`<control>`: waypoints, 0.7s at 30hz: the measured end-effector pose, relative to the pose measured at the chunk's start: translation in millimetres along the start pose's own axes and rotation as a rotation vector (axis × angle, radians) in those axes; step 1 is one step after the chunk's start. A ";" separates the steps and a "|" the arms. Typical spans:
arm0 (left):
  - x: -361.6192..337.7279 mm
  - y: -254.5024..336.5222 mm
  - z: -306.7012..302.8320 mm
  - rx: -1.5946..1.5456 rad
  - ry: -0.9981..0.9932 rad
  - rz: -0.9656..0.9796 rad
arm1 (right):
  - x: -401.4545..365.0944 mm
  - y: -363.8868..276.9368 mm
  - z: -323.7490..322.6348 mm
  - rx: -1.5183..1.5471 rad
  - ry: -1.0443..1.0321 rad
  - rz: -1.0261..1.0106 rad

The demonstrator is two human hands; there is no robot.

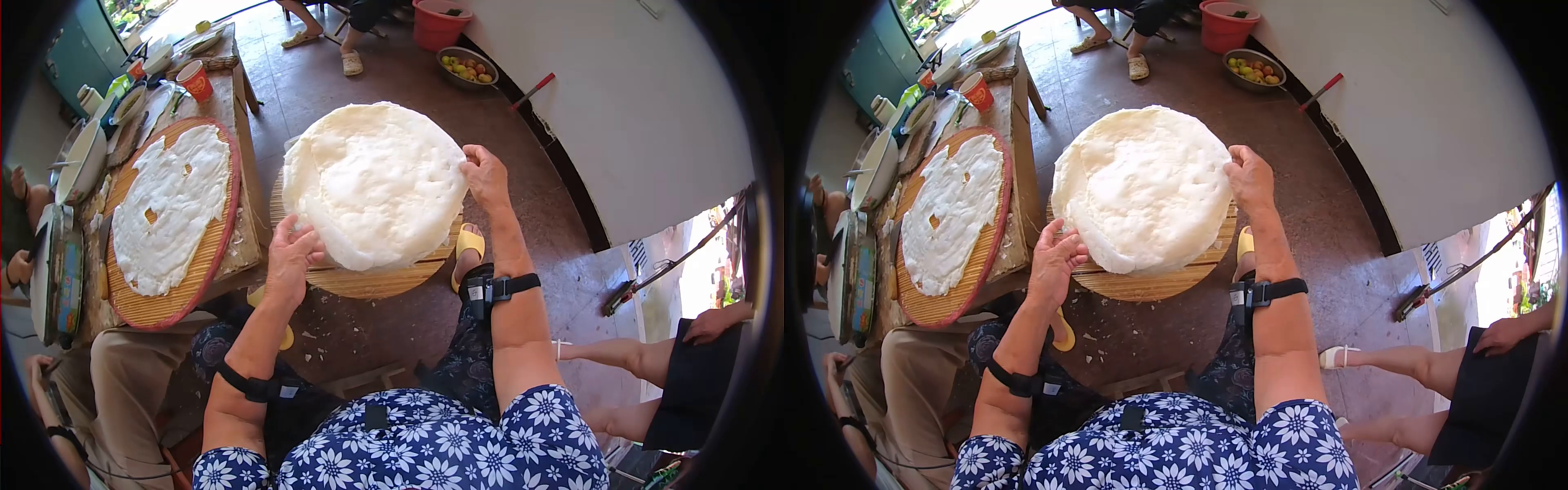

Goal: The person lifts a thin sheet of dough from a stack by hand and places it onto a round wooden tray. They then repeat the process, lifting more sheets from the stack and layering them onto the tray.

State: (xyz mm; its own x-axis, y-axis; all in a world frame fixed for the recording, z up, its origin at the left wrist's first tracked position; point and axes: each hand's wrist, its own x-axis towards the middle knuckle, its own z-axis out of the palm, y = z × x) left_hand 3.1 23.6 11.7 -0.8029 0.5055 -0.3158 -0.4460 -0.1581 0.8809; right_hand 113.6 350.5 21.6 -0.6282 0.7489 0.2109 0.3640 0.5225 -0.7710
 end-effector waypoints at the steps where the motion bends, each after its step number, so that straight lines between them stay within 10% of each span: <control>1: 1.6 -0.5 -0.6 0.017 0.011 -0.016 | 0.9 -1.5 0.8 0.001 -0.001 -0.004; 6: 6.3 -1.4 3.9 0.201 0.025 0.001 | -6.0 -28.7 2.9 0.599 -0.098 0.293; 21: 16.9 2.6 9.4 -0.035 -0.110 0.089 | -12.8 -42.3 -0.4 0.749 -0.107 0.271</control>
State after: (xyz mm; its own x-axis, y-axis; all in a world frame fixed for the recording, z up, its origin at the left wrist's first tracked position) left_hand -7.8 39.7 11.9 -0.7927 0.5776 -0.1949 -0.3901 -0.2350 0.8903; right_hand 106.5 319.0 51.7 -0.6603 0.7477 -0.0706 -0.0208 -0.1122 -0.9935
